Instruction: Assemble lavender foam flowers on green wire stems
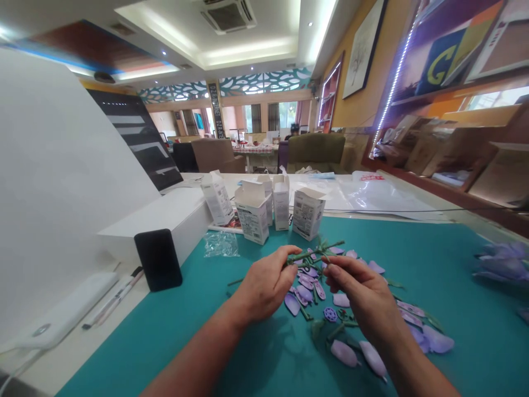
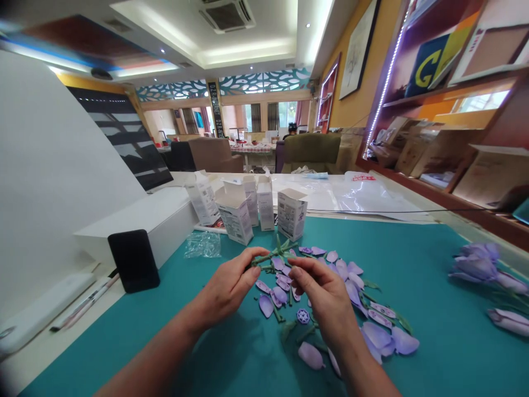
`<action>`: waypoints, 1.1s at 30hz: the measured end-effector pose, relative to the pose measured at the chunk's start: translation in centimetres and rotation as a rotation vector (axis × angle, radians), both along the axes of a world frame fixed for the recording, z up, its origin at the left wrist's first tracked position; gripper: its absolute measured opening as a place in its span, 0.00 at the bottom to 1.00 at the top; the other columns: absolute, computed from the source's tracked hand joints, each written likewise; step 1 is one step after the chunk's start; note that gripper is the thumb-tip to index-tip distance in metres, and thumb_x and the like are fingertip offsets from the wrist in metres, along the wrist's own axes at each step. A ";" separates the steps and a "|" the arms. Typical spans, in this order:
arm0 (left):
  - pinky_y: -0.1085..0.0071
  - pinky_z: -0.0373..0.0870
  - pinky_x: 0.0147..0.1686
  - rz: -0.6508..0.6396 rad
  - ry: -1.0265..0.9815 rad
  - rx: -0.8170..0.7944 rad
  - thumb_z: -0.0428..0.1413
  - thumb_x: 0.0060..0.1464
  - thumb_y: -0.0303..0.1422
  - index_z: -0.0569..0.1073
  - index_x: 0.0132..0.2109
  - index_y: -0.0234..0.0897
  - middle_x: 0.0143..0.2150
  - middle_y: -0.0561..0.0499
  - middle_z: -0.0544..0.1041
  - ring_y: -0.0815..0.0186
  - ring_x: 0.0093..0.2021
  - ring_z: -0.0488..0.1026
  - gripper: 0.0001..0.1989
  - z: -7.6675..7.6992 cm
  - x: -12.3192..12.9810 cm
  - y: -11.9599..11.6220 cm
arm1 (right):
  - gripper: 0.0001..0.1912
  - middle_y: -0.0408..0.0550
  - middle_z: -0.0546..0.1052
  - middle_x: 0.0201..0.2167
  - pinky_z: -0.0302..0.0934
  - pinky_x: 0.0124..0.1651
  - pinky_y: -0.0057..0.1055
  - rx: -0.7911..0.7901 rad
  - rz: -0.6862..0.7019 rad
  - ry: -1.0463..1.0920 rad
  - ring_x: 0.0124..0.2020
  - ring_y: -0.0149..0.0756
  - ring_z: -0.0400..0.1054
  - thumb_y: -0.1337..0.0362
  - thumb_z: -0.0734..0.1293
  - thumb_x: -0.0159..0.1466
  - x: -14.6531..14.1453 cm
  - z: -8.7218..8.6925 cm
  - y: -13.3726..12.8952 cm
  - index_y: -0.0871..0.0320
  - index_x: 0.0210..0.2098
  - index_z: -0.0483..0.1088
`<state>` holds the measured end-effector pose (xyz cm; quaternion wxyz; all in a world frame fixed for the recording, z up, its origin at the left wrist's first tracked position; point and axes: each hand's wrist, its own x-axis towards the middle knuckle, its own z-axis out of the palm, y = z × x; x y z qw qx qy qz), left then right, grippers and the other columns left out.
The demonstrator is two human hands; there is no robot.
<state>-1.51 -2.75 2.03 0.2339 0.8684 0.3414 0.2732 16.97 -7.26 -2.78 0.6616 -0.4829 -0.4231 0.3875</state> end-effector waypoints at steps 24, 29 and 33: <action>0.70 0.67 0.34 -0.023 -0.043 -0.076 0.47 0.60 0.33 0.69 0.45 0.36 0.37 0.49 0.77 0.63 0.37 0.73 0.09 -1.8 1.8 -0.7 | 0.12 0.41 0.72 0.20 0.56 0.24 0.25 0.034 0.178 0.294 0.21 0.27 0.60 0.61 0.76 0.48 -1.1 -0.8 0.4 0.56 0.31 0.77; 0.70 0.67 0.33 -0.032 -0.103 -0.131 0.47 0.59 0.33 0.67 0.43 0.37 0.35 0.50 0.77 0.64 0.35 0.73 0.08 -2.2 1.8 -0.5 | 0.15 0.42 0.74 0.24 0.57 0.25 0.26 -0.003 0.241 0.213 0.22 0.27 0.60 0.61 0.77 0.47 -1.3 -1.0 0.2 0.55 0.35 0.78; 0.71 0.67 0.32 -0.045 -0.132 -0.174 0.48 0.59 0.33 0.66 0.40 0.37 0.33 0.51 0.77 0.65 0.33 0.72 0.06 -2.3 1.8 -0.3 | 0.13 0.42 0.74 0.23 0.57 0.25 0.25 0.016 0.228 0.170 0.22 0.27 0.60 0.62 0.76 0.49 -1.5 -1.1 0.2 0.54 0.35 0.79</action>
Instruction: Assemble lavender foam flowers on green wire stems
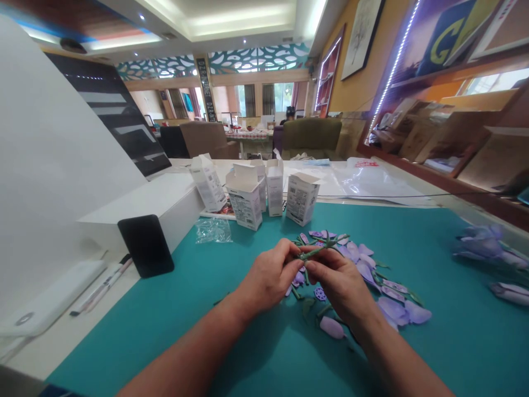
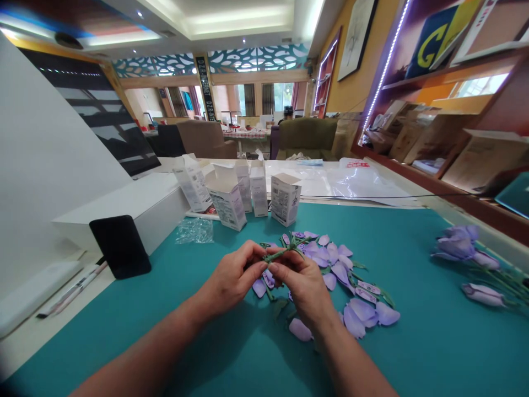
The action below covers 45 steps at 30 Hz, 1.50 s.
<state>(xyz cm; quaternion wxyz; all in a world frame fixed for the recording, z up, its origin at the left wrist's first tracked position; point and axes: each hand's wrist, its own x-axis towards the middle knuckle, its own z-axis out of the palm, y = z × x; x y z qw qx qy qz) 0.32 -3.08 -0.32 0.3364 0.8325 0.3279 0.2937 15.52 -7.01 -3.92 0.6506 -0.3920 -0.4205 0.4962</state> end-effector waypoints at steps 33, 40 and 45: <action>0.72 0.60 0.27 0.113 -0.043 -0.138 0.49 0.55 0.41 0.66 0.38 0.37 0.25 0.56 0.65 0.68 0.27 0.63 0.11 -0.2 -0.2 1.9 | 0.09 0.49 0.80 0.33 0.55 0.31 0.26 -0.677 -0.370 -1.591 0.36 0.39 0.72 0.69 0.67 0.53 19.1 -3.0 2.0 0.56 0.32 0.77; 0.71 0.62 0.29 0.092 -0.008 -0.136 0.48 0.56 0.41 0.66 0.39 0.38 0.27 0.55 0.68 0.66 0.29 0.66 0.11 -0.6 -0.4 2.2 | 0.05 0.47 0.78 0.29 0.53 0.29 0.25 -0.685 -0.337 -1.602 0.31 0.34 0.70 0.69 0.65 0.55 19.8 -3.2 1.3 0.58 0.28 0.74; 0.71 0.62 0.30 0.113 -0.015 -0.059 0.48 0.57 0.38 0.66 0.39 0.38 0.28 0.54 0.70 0.67 0.30 0.67 0.09 -0.5 -0.5 2.0 | 0.05 0.48 0.77 0.29 0.55 0.30 0.27 -0.627 -0.399 -1.590 0.31 0.36 0.69 0.66 0.63 0.58 19.4 -1.4 -0.3 0.58 0.28 0.70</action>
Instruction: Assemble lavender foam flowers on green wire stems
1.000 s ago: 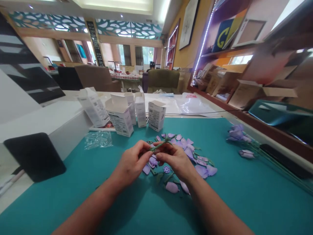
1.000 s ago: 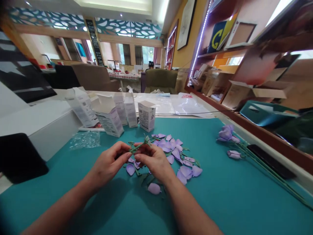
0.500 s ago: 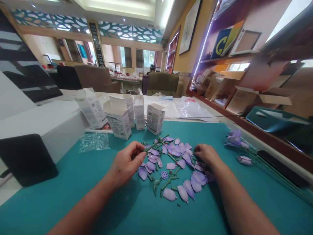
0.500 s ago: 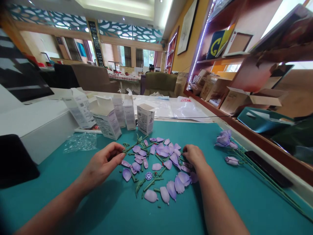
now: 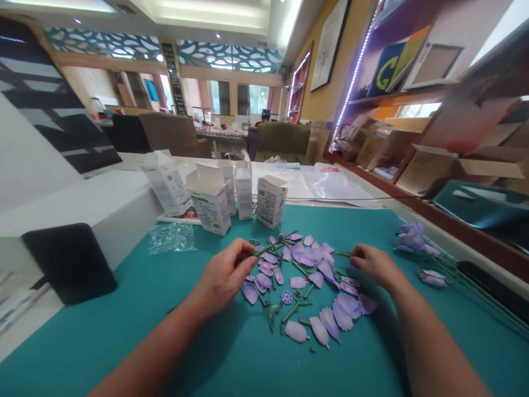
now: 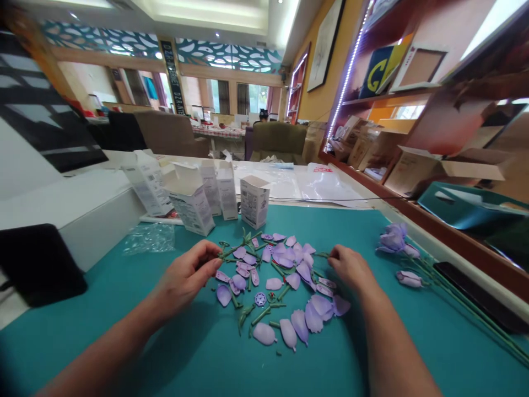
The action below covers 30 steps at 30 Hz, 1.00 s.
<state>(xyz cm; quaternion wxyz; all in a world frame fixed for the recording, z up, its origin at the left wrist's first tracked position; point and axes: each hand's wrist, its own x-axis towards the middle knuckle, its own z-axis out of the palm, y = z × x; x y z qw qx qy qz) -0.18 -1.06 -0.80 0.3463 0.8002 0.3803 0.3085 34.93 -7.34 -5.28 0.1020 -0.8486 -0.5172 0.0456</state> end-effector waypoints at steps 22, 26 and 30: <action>0.68 0.71 0.41 0.061 -0.103 0.462 0.55 0.55 0.36 0.68 0.51 0.32 0.42 0.44 0.75 0.63 0.38 0.73 0.18 1.3 -1.5 -1.3 | 0.09 0.43 0.78 0.24 0.62 0.32 0.23 1.012 0.786 -0.290 0.25 0.29 0.72 0.63 0.62 0.66 -18.9 7.9 -1.6 0.55 0.32 0.71; 0.66 0.71 0.40 0.062 -0.108 0.547 0.50 0.59 0.44 0.68 0.51 0.31 0.40 0.43 0.75 0.62 0.39 0.73 0.21 1.1 -1.7 -1.0 | 0.08 0.44 0.78 0.25 0.63 0.33 0.25 0.998 0.778 -0.365 0.26 0.30 0.72 0.64 0.62 0.66 -18.9 7.8 -2.0 0.55 0.33 0.71; 0.66 0.72 0.40 0.060 -0.115 0.632 0.47 0.61 0.44 0.69 0.50 0.30 0.39 0.43 0.76 0.63 0.38 0.73 0.21 0.8 -1.6 -0.9 | 0.08 0.43 0.78 0.25 0.62 0.31 0.26 0.993 0.770 -0.356 0.25 0.30 0.72 0.65 0.62 0.66 -18.9 7.7 -2.1 0.55 0.33 0.71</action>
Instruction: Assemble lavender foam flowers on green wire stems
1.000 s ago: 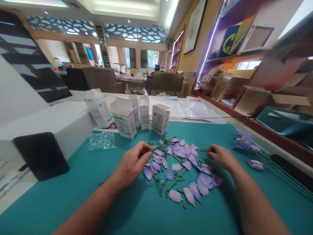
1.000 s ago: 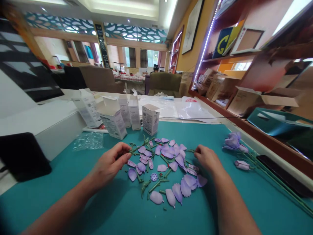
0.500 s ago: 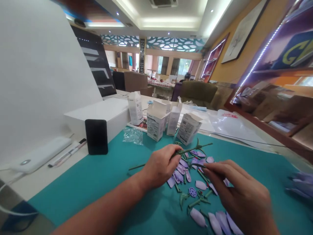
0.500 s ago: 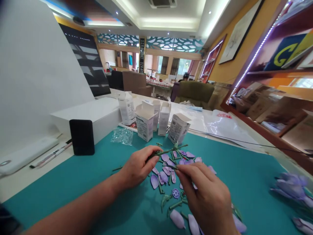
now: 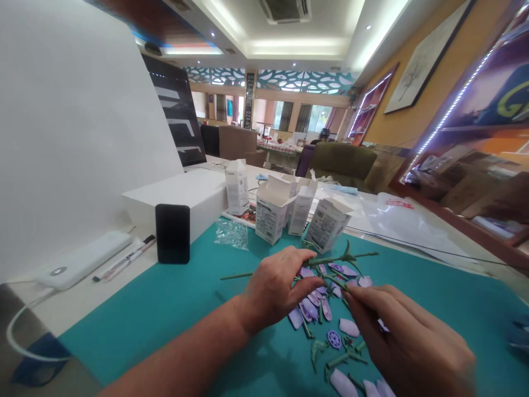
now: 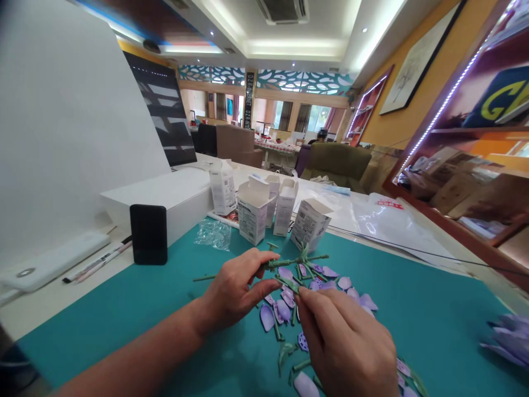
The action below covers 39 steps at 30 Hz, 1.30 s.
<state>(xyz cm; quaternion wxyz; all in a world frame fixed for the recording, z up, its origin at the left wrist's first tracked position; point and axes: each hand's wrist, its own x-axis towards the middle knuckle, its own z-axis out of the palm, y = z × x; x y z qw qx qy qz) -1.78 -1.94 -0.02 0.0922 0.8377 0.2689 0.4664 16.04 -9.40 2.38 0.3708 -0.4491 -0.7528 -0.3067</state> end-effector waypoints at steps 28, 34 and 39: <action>0.68 0.73 0.35 0.085 0.029 0.213 0.45 0.64 0.38 0.70 0.46 0.31 0.35 0.46 0.78 0.64 0.34 0.75 0.15 -0.6 0.3 0.3 | 0.17 0.41 0.75 0.21 0.56 0.26 0.25 -0.042 -0.014 0.053 0.21 0.26 0.69 0.62 0.58 0.68 -0.7 -1.0 0.6 0.55 0.27 0.72; 0.68 0.72 0.38 0.053 0.063 0.059 0.45 0.63 0.39 0.71 0.46 0.34 0.38 0.46 0.78 0.63 0.38 0.75 0.16 -0.3 0.2 0.6 | 0.15 0.41 0.78 0.24 0.58 0.24 0.26 -0.140 -0.057 0.274 0.21 0.30 0.70 0.53 0.59 0.66 2.0 0.2 -0.3 0.52 0.32 0.74; 0.66 0.68 0.46 0.073 0.125 -0.255 0.45 0.62 0.39 0.69 0.49 0.38 0.46 0.47 0.76 0.61 0.46 0.73 0.15 0.7 0.1 0.9 | 0.13 0.43 0.78 0.22 0.60 0.24 0.29 -0.372 -0.422 0.453 0.22 0.36 0.71 0.53 0.62 0.60 11.2 -0.6 -1.2 0.53 0.31 0.75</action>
